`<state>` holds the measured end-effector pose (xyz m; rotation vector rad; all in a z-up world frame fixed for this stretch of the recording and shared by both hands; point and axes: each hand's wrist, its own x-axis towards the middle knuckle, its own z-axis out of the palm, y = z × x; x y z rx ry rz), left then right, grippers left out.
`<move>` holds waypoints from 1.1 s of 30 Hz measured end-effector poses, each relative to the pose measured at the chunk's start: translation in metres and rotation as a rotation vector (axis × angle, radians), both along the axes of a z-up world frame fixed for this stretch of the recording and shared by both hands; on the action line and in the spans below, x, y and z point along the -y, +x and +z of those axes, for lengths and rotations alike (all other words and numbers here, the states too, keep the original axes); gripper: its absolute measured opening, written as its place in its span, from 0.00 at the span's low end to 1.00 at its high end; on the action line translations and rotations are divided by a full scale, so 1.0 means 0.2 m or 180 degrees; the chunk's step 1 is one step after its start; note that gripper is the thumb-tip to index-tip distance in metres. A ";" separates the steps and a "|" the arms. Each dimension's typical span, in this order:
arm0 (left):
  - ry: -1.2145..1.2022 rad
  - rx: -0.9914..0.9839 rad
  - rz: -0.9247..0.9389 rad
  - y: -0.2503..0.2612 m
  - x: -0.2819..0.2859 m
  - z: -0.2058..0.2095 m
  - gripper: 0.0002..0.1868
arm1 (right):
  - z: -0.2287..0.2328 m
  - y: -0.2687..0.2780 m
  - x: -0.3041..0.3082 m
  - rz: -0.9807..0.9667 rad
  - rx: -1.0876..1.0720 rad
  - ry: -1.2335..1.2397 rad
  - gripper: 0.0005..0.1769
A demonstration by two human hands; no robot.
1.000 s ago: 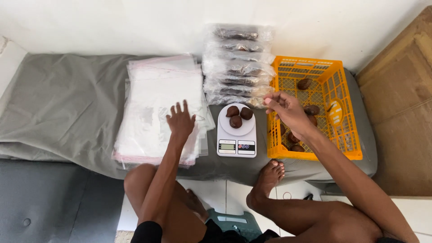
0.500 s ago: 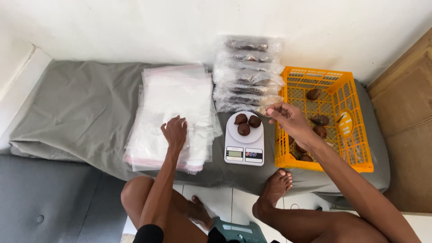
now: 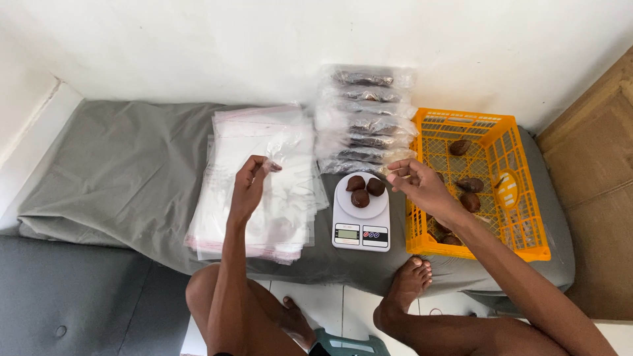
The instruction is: Weighing dry fruits on a digital scale and packaging them into small plastic bags
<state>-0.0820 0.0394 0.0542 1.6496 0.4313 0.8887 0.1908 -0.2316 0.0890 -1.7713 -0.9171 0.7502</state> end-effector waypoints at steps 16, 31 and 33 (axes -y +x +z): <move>-0.2514 0.0571 -0.0672 -0.07 -0.13 -0.10 0.18 | 0.25 -0.21 -0.05 0.0355 0.2732 0.1053 0.07; -0.0326 -0.0316 -0.0950 -0.38 0.01 0.28 0.05 | 0.26 -0.25 -0.03 0.0635 0.1936 0.0975 0.04; -0.0316 -0.0325 -0.0646 -0.39 -0.02 0.24 0.06 | 0.29 -0.27 -0.03 0.0531 0.1897 0.1028 0.04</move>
